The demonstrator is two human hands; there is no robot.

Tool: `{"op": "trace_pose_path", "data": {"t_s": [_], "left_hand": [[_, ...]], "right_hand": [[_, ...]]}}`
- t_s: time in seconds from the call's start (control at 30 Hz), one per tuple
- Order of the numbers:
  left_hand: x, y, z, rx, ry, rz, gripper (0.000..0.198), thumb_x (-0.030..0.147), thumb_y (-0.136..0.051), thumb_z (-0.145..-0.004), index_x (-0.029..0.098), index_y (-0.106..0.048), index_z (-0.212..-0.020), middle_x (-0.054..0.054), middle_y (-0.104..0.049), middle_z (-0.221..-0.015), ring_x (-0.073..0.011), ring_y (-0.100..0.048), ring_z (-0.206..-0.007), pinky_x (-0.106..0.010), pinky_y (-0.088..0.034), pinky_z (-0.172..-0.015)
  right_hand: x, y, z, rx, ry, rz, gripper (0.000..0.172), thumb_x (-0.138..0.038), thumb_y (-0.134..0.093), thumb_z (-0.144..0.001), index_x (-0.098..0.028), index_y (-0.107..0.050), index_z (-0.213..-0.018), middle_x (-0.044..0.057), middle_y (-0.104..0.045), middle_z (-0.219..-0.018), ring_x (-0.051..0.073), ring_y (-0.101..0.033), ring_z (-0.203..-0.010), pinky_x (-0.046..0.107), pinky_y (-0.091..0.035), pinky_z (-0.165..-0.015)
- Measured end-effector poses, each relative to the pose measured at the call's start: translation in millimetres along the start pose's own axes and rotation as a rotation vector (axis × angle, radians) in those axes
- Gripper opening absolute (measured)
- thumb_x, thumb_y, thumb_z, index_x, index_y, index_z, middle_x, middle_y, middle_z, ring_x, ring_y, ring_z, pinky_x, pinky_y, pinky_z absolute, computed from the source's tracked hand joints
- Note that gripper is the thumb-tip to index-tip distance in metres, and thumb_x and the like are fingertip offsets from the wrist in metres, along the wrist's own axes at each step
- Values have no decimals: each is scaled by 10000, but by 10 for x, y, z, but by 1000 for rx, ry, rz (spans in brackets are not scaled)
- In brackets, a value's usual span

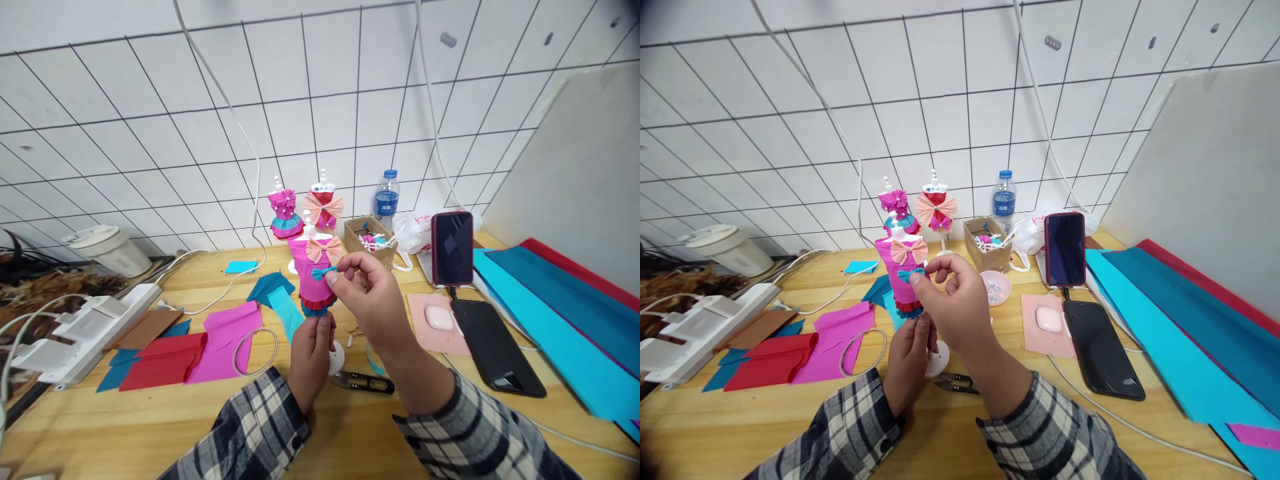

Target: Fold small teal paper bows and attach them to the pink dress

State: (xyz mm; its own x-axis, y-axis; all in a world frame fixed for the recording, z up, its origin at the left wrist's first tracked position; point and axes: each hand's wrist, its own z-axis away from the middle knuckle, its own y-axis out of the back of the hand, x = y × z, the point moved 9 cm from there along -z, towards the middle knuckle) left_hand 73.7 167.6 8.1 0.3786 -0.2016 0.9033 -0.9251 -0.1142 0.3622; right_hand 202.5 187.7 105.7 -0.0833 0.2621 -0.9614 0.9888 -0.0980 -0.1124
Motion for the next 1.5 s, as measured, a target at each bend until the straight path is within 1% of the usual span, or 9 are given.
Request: {"op": "trace_pose_path", "data": {"t_s": [0.17,0.43,0.6,0.8,0.93,1.1,1.2,1.37,1.5], "left_hand": [[27,23,12,-2,-55,-70,460,439,-329,-943,200,-441,-565,22,-468,-510,-120,-464,-491,-239,-317,-501],[138,74,81,31,-136,-151,409,405,-348,-942,202,-454,-603,9,-497,-543,-133,-467,-520,-253,-298,-508],[110,35,60,3,-96,-61,425,395,-316,-958,195,-452,-608,13,-480,-551,-124,-456,-519,-250,-296,-507],[14,-23,44,-32,-5,138,475,490,-299,-952,191,-483,-632,23,-463,-502,-119,-439,-481,-239,-336,-495],[45,-27,47,-49,-17,82,534,520,-291,-943,191,-460,-559,14,-462,-489,-117,-440,-475,-240,-323,-482],[78,-10,46,-47,-61,-1,548,555,-296,-928,192,-477,-560,11,-476,-481,-118,-451,-459,-246,-303,-465],[21,4,43,-21,-27,21,536,559,-311,-924,191,-474,-571,16,-472,-489,-116,-446,-463,-240,-312,-464],[-80,11,-56,10,-13,158,458,506,-301,-951,182,-512,-707,15,-494,-568,-121,-477,-525,-231,-389,-514],[-135,16,-267,10,-81,70,408,452,-298,-961,164,-563,-843,-39,-619,-721,-146,-576,-640,-255,-459,-607]], "right_hand": [[8,1,2,1,-8,27,189,-338,-667,-737,-180,-564,-717,-55,-451,-629,60,-269,-483,215,-231,-444],[132,-101,115,17,-144,-250,244,-398,-664,-741,-188,-545,-705,-67,-431,-553,60,-318,-462,189,-253,-410],[183,-90,94,17,-149,-226,239,-391,-675,-722,-200,-531,-716,-72,-439,-555,61,-329,-449,190,-254,-402],[131,-82,81,-6,-95,-221,235,-393,-673,-726,-210,-544,-795,-65,-459,-619,62,-351,-465,196,-259,-412],[100,-57,83,21,-54,-178,254,-383,-690,-714,-216,-556,-851,-65,-465,-654,63,-328,-486,199,-272,-436],[125,-47,104,34,-74,-113,237,-379,-681,-724,-219,-537,-824,-94,-312,-536,73,-265,-469,204,-245,-441],[127,-60,107,22,-85,-116,259,-396,-683,-723,-225,-533,-848,-93,-315,-530,76,-275,-459,208,-241,-434],[89,-41,66,29,-91,-201,216,-410,-578,-800,-231,-535,-914,-56,-445,-646,74,-323,-464,209,-223,-405],[32,181,110,122,-31,-97,141,-336,-545,-822,-232,-540,-918,-54,-435,-666,80,-331,-484,216,-251,-434]]}}
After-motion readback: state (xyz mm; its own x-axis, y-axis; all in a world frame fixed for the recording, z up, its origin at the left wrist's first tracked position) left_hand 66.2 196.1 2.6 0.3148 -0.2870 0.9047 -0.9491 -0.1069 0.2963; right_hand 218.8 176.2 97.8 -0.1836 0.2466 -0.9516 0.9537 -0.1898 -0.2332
